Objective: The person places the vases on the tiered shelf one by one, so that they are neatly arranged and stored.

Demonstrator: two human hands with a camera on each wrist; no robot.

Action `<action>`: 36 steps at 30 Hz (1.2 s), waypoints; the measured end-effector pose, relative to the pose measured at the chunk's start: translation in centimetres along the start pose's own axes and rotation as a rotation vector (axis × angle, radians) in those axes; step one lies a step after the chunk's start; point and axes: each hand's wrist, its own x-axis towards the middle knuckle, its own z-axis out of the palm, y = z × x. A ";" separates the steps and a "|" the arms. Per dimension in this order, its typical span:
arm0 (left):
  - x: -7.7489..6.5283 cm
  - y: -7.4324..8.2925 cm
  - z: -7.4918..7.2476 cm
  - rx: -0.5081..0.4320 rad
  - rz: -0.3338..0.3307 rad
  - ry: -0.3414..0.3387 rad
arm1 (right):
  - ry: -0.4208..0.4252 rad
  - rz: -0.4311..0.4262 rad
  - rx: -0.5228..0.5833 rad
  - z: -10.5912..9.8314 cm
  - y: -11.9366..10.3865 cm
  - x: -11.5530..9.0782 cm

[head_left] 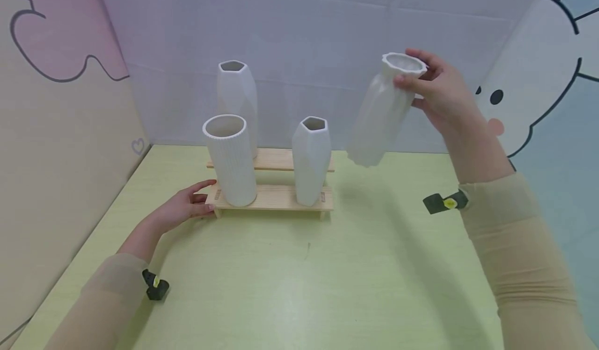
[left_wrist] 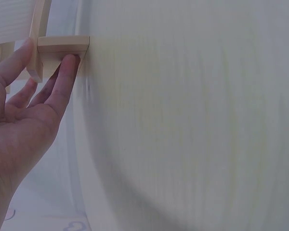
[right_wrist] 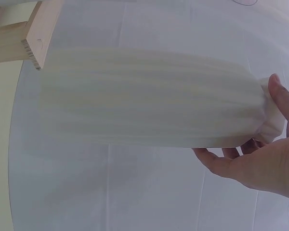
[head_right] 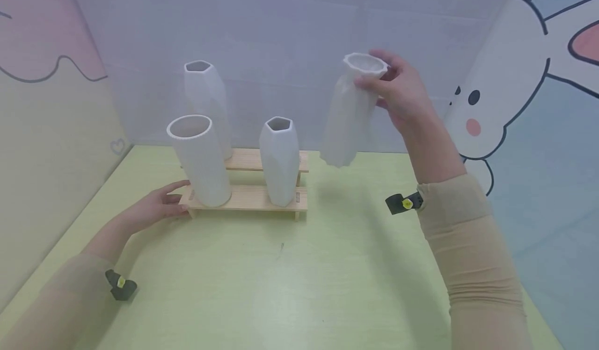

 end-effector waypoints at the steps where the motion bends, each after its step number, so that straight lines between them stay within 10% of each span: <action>1: 0.0 0.0 0.0 0.002 -0.001 0.001 | -0.001 0.001 0.007 0.2 0.0 0.1; 36: -0.3 0.8 0.6 -0.014 0.022 -0.011 | -0.067 -0.029 0.012 5.6 2.4 3.6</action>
